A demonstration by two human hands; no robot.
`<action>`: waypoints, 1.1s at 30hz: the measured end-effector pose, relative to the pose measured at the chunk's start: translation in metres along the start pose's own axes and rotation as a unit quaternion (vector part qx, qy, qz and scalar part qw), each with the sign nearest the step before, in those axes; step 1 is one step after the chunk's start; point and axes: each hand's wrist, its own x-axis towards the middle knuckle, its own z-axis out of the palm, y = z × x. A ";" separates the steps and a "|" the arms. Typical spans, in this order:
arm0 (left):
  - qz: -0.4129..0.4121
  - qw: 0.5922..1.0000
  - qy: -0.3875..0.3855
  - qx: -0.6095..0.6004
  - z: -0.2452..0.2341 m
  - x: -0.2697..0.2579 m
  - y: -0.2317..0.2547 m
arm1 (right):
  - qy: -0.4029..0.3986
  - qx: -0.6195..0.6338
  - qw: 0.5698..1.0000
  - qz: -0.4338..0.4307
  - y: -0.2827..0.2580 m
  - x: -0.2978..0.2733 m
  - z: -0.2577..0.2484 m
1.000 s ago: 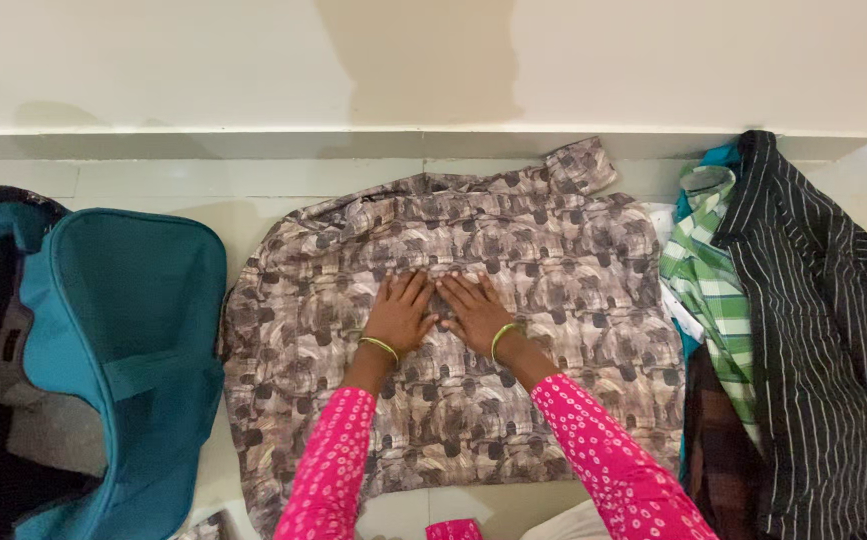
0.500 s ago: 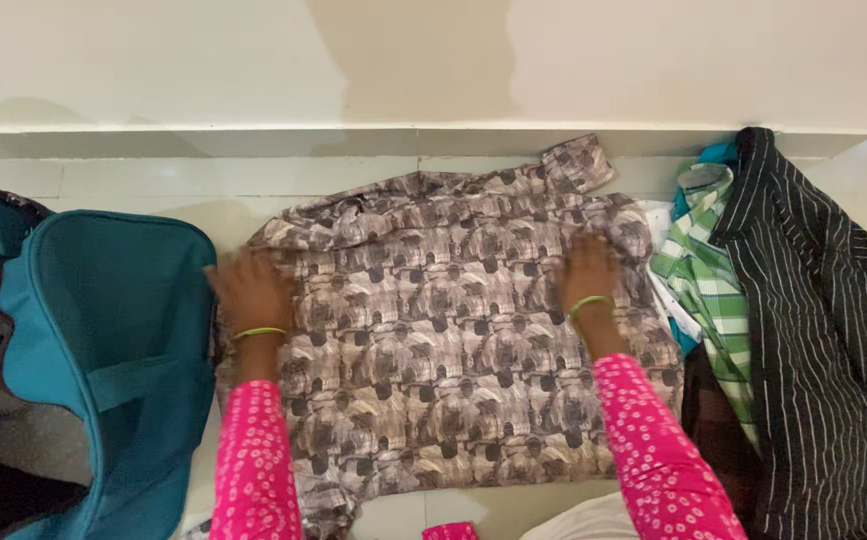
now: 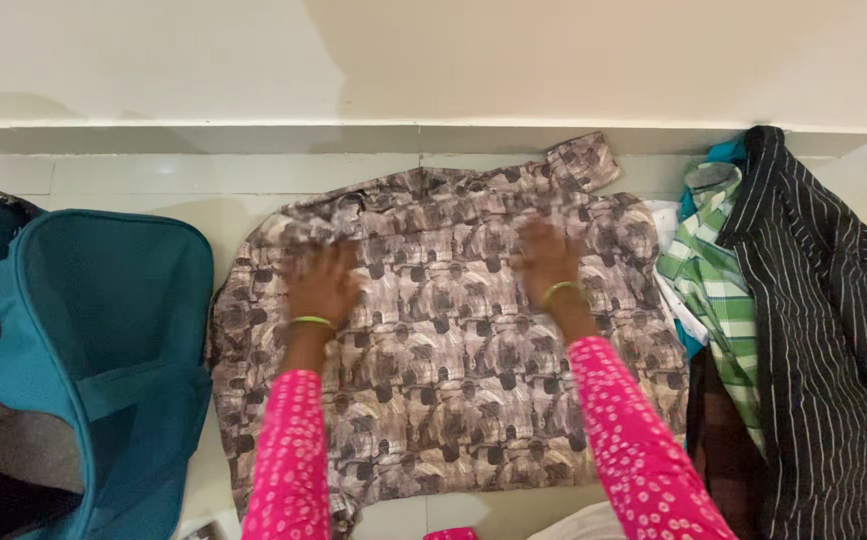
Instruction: The person buttons a patterned shirt and then folds it on the floor next to a blue bag.
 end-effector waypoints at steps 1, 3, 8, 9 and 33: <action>-0.027 0.999 0.030 -0.029 0.003 -0.002 -0.018 | 0.027 0.055 0.998 0.028 0.026 0.005 0.009; -0.070 0.995 0.059 -0.029 0.014 -0.003 -0.047 | 0.092 0.121 0.987 0.045 0.070 0.016 0.033; -0.122 0.983 0.126 0.047 0.014 0.002 -0.054 | 0.137 0.132 0.980 0.049 0.085 0.014 0.047; -0.129 0.987 0.099 0.013 0.005 0.001 -0.041 | 0.144 0.146 0.978 0.048 0.069 0.006 0.037; -0.098 0.978 0.162 -0.087 0.047 -0.151 -0.056 | 0.254 0.050 0.965 0.048 0.108 -0.112 0.108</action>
